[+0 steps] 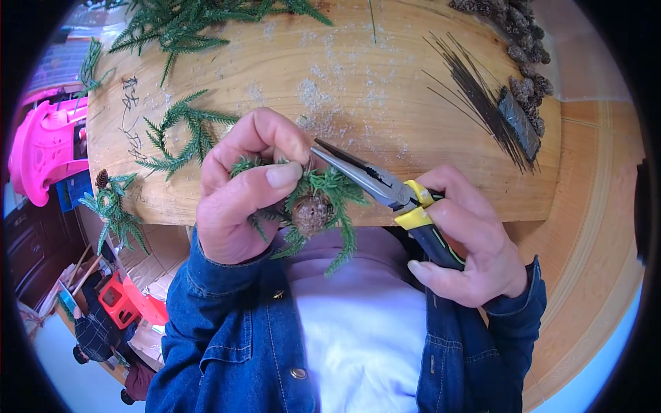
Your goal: Assembling small decorative wreaths using pine branches, pinecones, and wire.
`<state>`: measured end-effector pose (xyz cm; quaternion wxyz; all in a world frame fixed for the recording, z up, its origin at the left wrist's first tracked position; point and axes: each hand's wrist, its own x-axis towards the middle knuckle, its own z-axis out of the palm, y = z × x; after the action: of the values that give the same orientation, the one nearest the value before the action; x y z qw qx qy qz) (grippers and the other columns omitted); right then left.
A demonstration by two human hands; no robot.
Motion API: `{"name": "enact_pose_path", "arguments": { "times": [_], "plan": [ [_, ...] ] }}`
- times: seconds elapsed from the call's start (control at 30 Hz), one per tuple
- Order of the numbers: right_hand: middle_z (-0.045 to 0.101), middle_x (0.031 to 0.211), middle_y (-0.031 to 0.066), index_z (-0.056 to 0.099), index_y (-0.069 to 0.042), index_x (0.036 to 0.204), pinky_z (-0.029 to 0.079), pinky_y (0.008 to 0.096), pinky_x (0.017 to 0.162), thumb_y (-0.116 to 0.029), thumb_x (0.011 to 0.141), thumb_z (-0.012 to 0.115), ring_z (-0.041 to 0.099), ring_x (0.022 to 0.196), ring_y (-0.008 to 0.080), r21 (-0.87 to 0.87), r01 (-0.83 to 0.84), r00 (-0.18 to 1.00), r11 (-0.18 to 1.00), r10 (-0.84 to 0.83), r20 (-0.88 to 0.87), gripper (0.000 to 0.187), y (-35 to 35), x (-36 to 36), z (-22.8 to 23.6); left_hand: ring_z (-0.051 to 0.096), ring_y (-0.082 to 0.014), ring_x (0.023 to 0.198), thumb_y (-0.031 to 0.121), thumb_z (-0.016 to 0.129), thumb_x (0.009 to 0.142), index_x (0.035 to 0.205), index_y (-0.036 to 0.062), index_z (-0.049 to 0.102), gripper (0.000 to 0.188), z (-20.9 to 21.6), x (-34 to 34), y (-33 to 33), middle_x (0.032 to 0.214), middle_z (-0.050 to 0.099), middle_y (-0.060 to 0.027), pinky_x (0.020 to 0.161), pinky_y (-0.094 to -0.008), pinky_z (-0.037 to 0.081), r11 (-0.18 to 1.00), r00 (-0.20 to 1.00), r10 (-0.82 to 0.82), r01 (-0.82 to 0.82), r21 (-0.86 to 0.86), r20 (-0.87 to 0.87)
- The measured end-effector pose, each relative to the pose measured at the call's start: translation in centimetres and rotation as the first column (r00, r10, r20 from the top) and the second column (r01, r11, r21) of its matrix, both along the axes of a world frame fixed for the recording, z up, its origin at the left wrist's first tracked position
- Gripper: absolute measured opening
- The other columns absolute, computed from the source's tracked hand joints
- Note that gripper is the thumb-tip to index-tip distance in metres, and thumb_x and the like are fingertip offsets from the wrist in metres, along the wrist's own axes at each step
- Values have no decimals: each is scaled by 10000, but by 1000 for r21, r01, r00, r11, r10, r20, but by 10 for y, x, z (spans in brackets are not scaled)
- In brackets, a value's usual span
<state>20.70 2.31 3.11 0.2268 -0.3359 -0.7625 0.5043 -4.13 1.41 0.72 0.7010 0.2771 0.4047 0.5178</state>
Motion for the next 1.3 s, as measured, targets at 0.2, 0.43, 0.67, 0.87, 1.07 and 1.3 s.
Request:
{"name": "enact_pose_path", "arguments": {
  "times": [0.2, 0.43, 0.67, 0.87, 1.07, 1.3],
  "plan": [
    [514, 1013, 190, 601, 43, 875, 403, 336, 796, -243, 620, 710, 509, 893, 292, -230, -120, 991, 966, 103, -86, 399, 9, 9, 3, 430, -90, 691, 116, 572, 715, 902, 1, 511, 228, -2, -2, 2, 766, 506, -25, 649, -216, 330, 998, 997, -41, 37, 53, 72],
    [522, 1004, 184, 617, 37, 871, 405, 331, 788, -283, 624, 707, 513, 893, 291, -325, -172, 983, 930, 142, -114, 414, 16, 15, 6, 360, -131, 547, 132, 591, 706, 895, 54, 416, 270, -1, 7, 5, 663, 386, -1, 486, -298, 302, 999, 1000, -2, 2, 47, 8],
    [523, 1003, 188, 616, 35, 876, 414, 318, 754, -297, 629, 701, 516, 879, 284, -342, -177, 984, 923, 152, -98, 423, 17, 16, 9, 359, -129, 557, 131, 598, 720, 907, 54, 414, 274, -1, 6, 4, 671, 379, 6, 501, -299, 309, 996, 1000, -27, 28, 81, -8],
    [522, 1000, 188, 607, 39, 871, 414, 315, 742, -317, 633, 697, 519, 870, 278, -352, -194, 980, 916, 194, -37, 438, 23, 19, 15, 428, -74, 657, 52, 587, 744, 987, 15, 462, 276, -9, -2, 3, 727, 481, -4, 660, -211, 363, 992, 995, -81, 75, 97, 58],
    [519, 997, 189, 597, 40, 873, 415, 310, 729, -317, 645, 688, 518, 856, 278, -335, -237, 971, 912, 235, -48, 433, 27, 18, 10, 425, -61, 647, 50, 589, 757, 994, 14, 460, 272, -11, 1, 3, 726, 474, 6, 670, -205, 373, 992, 998, -60, 57, 115, 20],
    [516, 972, 165, 588, 39, 865, 409, 298, 672, -270, 658, 660, 518, 816, 255, -325, -227, 973, 918, 231, -28, 378, 23, 13, 7, 407, -60, 650, 46, 579, 745, 996, 10, 457, 281, -14, 1, 3, 722, 462, 9, 638, -203, 349, 992, 995, -77, 71, 100, 57]
  ]
}}
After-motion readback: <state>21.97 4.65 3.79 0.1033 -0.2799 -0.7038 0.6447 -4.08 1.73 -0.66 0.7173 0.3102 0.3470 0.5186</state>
